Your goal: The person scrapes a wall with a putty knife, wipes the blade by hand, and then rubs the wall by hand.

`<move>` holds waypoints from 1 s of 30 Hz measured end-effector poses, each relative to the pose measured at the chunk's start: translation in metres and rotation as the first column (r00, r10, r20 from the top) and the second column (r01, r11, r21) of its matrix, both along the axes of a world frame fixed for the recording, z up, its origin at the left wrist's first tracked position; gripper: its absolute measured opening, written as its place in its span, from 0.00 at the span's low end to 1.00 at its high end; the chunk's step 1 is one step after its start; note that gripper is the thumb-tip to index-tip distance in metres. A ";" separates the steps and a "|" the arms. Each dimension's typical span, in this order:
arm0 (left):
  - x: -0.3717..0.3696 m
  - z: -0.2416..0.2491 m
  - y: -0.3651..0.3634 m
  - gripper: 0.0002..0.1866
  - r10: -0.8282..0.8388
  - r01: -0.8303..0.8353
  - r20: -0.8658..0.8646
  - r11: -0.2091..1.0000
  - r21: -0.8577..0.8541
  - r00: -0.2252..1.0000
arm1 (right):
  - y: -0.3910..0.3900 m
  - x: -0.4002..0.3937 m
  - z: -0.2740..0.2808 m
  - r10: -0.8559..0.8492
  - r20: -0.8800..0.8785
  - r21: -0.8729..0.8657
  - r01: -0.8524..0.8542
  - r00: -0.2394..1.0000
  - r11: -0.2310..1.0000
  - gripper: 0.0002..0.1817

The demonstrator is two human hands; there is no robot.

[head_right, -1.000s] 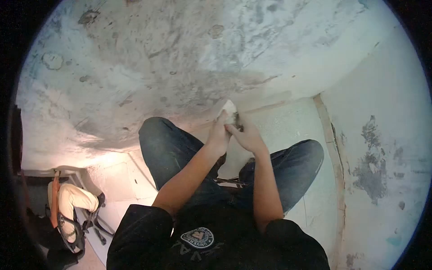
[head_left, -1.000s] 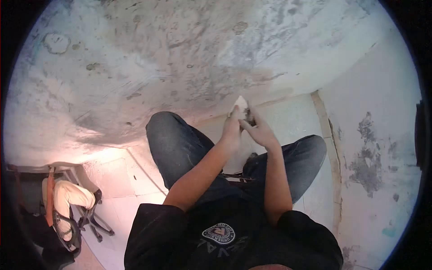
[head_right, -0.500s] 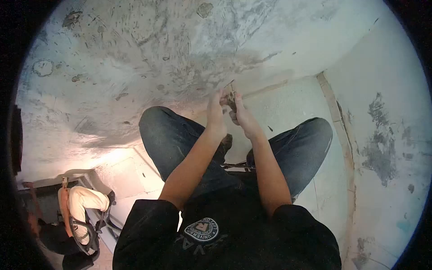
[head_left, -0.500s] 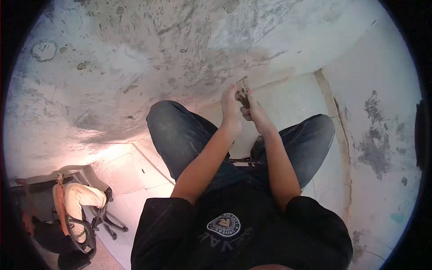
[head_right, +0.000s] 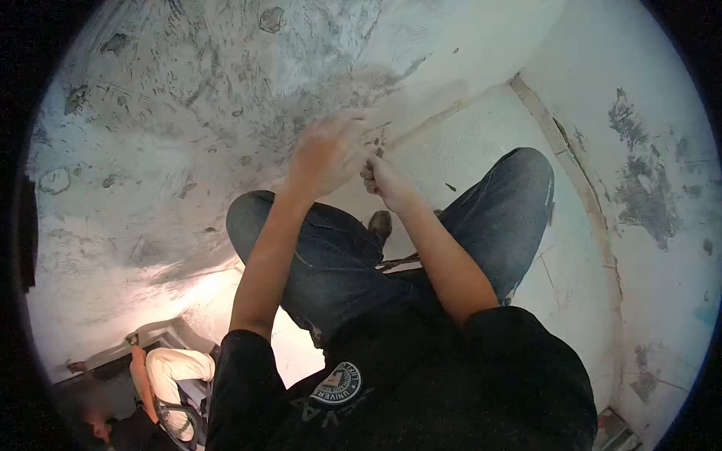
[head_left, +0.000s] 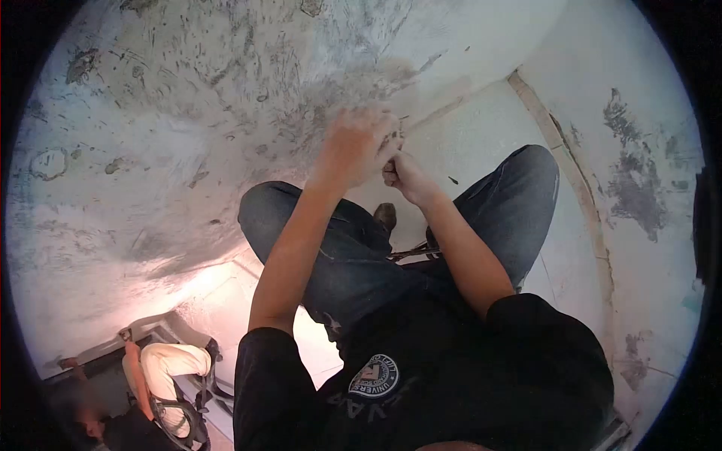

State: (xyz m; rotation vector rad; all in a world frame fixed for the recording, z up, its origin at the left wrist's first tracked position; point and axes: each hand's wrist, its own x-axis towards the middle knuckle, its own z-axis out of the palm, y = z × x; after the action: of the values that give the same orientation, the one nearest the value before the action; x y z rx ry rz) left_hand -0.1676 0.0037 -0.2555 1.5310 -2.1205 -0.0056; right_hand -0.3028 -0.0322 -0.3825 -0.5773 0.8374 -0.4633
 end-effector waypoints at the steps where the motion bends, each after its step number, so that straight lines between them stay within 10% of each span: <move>1: -0.001 -0.010 0.000 0.17 -0.002 0.002 0.006 1.000 -0.002 1.000 | -0.001 -0.002 0.001 -0.002 0.006 -0.002 0.002 1.000 1.000 0.09; 6: -0.003 -0.056 -0.003 0.39 0.188 -0.180 -0.063 0.977 0.115 0.980 | -0.009 -0.025 0.039 0.172 0.003 -0.280 -0.165 0.985 0.946 0.17; 14: 0.014 -0.045 0.002 0.38 0.375 -0.305 -0.168 0.891 0.337 0.912 | -0.018 -0.037 0.074 0.236 -0.154 -0.458 -0.281 0.960 0.844 0.20; 18: 0.022 -0.056 -0.004 0.30 0.508 -0.358 -0.296 0.825 0.436 0.809 | -0.008 -0.027 0.062 -0.187 -0.214 -0.610 0.018 0.959 0.792 0.23; 22: 0.039 -0.100 -0.004 0.24 0.581 -0.299 -0.243 0.681 0.669 0.777 | 0.030 -0.009 0.052 -0.390 -0.212 -0.926 -0.056 0.896 0.374 0.20; 24: 0.066 -0.162 0.003 0.21 0.172 -0.119 -0.170 0.952 0.283 0.970 | 0.044 -0.008 0.059 -0.366 -0.071 -0.984 -0.006 0.928 0.175 0.18; 26: 0.066 -0.157 0.002 0.22 0.173 -0.099 -0.254 0.955 0.281 0.952 | 0.046 -0.015 0.064 -0.289 -0.273 -0.945 -0.312 0.918 -0.100 0.16; 27: 0.064 -0.152 0.004 0.23 0.175 -0.080 -0.340 0.958 0.276 0.924 | 0.044 -0.016 0.062 -0.287 -0.272 -0.946 -0.310 0.919 -0.097 0.16; 29: 0.045 -0.119 -0.002 0.23 0.420 -0.235 -0.312 0.841 0.488 0.852 | 0.038 -0.018 0.053 -0.337 -0.553 -0.758 -0.292 0.762 0.583 0.15; 30: 0.038 -0.099 -0.004 0.24 0.633 -0.352 -0.232 0.655 0.668 0.739 | 0.037 -0.019 0.046 -0.334 -0.551 -0.759 -0.293 0.765 0.581 0.15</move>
State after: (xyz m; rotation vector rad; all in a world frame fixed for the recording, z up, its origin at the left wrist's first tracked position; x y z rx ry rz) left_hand -0.1299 0.0000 -0.3542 2.1833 -1.2923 -0.8194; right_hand -0.3216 0.0052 -0.3364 -1.7025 1.2949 -0.6951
